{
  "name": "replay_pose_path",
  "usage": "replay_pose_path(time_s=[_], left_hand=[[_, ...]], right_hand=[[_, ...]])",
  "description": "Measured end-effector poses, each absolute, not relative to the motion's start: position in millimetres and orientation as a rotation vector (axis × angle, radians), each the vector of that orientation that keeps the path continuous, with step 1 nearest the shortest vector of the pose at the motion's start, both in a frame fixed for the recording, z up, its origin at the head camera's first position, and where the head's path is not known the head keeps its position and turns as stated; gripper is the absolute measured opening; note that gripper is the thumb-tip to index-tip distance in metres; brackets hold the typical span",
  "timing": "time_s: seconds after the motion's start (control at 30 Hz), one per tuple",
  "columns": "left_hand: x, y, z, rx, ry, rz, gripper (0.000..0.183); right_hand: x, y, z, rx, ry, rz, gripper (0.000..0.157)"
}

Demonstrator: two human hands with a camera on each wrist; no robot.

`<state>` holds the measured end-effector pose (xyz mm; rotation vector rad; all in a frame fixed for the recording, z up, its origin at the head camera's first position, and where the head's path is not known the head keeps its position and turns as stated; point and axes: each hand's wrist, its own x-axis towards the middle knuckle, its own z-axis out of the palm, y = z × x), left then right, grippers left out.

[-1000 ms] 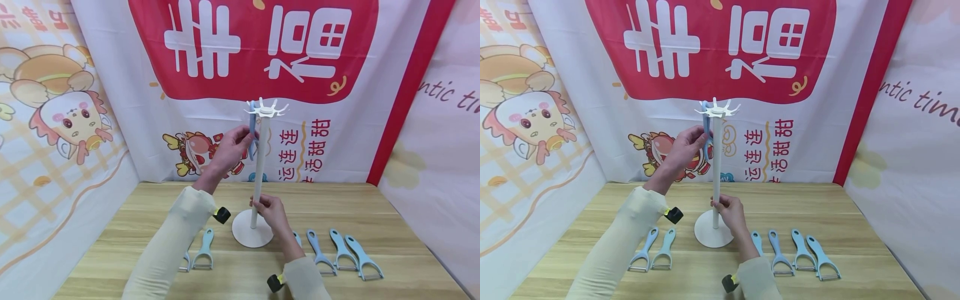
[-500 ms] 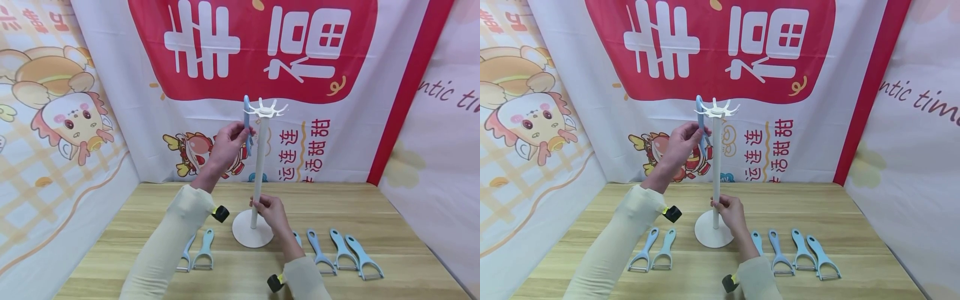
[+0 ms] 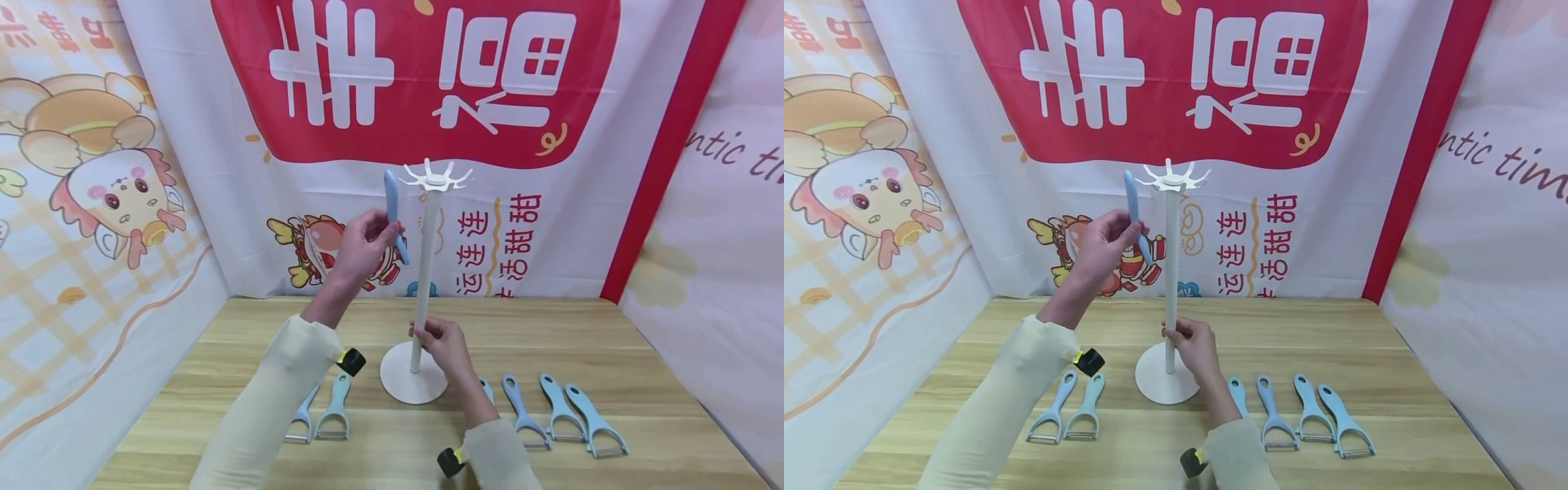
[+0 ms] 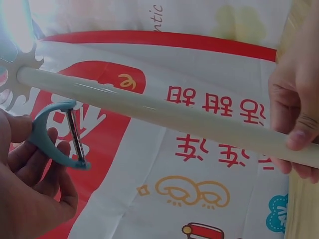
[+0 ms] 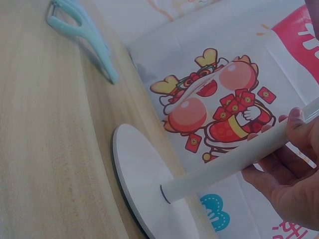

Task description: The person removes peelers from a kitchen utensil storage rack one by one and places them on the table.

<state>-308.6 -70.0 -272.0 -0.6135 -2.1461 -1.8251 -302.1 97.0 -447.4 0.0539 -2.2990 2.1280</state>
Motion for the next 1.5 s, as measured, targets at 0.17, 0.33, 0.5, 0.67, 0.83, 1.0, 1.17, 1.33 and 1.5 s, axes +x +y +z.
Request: replay_pose_path(time_s=[0.17,0.33,0.5,0.67,0.83,1.0,1.17,1.33,1.5], left_hand=[[-307.0,-77.0,-279.9,-0.563,-2.194,-1.809,0.029],[-306.3,-82.6,-286.4,-0.566,-2.24,-1.745,0.029],[-306.0,-86.5,-292.6,-0.608,-2.253,-1.728,0.026],[-302.1,-91.2,-300.5,-0.583,-2.3,-1.71,0.028],[-297.4,-96.3,-308.5,-0.501,-2.359,-1.675,0.028],[-295.9,-102.6,-316.0,-0.496,-2.368,-1.702,0.027],[-293.5,-109.9,-324.4,-0.489,-2.391,-1.711,0.027],[-289.7,-117.0,-330.2,-0.464,-2.422,-1.69,0.024],[-286.3,-125.1,-335.8,-0.467,-2.433,-1.647,0.023]], right_hand=[[-301.6,97.2,-446.3,0.056,-2.301,2.122,0.021],[-300.9,97.3,-446.2,0.052,-2.312,2.117,0.022],[-300.0,96.7,-446.9,0.05,-2.313,2.114,0.021],[-300.7,96.2,-447.9,0.052,-2.31,2.112,0.02],[-301.2,96.3,-447.8,0.042,-2.321,2.106,0.02],[-300.8,96.7,-447.4,0.053,-2.328,2.085,0.02],[-300.0,97.2,-447.3,0.062,-2.34,2.078,0.021],[-299.2,97.8,-446.9,0.058,-2.349,2.079,0.021],[-300.5,97.6,-447.6,0.063,-2.342,2.081,0.021]])
